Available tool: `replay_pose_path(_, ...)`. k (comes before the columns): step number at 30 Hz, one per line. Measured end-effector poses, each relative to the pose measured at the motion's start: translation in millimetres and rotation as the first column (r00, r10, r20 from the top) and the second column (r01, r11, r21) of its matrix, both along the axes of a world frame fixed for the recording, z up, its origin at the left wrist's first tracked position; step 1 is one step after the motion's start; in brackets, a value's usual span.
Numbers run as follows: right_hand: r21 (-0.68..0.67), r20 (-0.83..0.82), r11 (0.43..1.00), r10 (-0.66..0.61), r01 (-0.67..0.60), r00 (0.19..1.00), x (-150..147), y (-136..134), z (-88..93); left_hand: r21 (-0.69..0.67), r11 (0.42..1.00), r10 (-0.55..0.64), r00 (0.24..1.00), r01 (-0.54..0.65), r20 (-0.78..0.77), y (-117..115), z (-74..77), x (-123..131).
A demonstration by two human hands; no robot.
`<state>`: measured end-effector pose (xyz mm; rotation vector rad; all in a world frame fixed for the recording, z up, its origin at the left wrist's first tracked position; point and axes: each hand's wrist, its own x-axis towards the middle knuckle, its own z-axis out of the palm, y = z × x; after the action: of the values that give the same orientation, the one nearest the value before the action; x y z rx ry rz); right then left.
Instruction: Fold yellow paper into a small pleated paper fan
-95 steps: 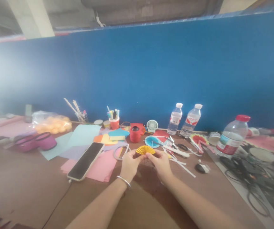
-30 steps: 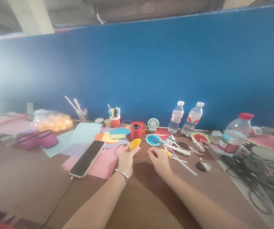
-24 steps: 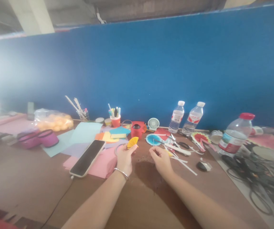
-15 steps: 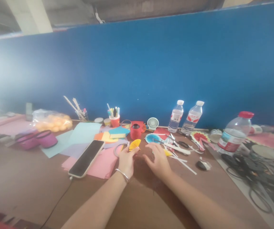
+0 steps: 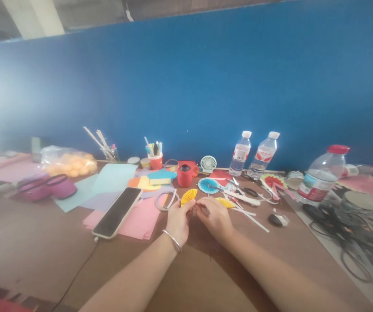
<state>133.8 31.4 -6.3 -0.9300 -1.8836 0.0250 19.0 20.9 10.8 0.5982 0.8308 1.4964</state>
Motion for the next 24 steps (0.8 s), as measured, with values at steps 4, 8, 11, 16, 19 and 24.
replay_pose_path(4, 0.028, -0.027, 0.999, 0.042, -0.041, 0.999, 2.3, 1.6, 0.8, 0.024, 1.000, 0.013, 1.000, -0.013, -0.013, 1.6, 0.7, -0.7)
replay_pose_path(8, 0.032, -0.042, 0.997, 0.072, -0.071, 0.997, 5.7, 3.6, 4.4, 0.034, 0.999, 0.010, 1.000, -0.010, -0.020, 1.3, 2.0, -1.8)
replay_pose_path(11, 0.047, -0.047, 0.994, 0.100, -0.098, 0.994, 6.6, 4.2, 5.4, 0.016, 1.000, -0.007, 1.000, 0.007, -0.006, 0.7, 1.4, -2.2)
replay_pose_path(16, 0.052, -0.044, 0.998, 0.049, -0.047, 0.998, 3.9, 2.6, 1.9, -0.020, 0.999, -0.045, 0.998, 0.046, 0.040, 1.0, -1.3, -1.8)
replay_pose_path(19, 0.078, -0.023, 0.997, 0.019, -0.017, 1.000, 3.2, 2.1, -0.1, -0.029, 0.998, -0.049, 0.997, 0.051, 0.056, 1.4, -1.6, -1.3)
replay_pose_path(24, 0.125, 0.004, 0.992, 0.031, -0.032, 0.999, 5.0, 2.1, 0.5, -0.042, 0.998, -0.042, 0.997, 0.044, 0.062, 1.5, -1.4, -0.4)
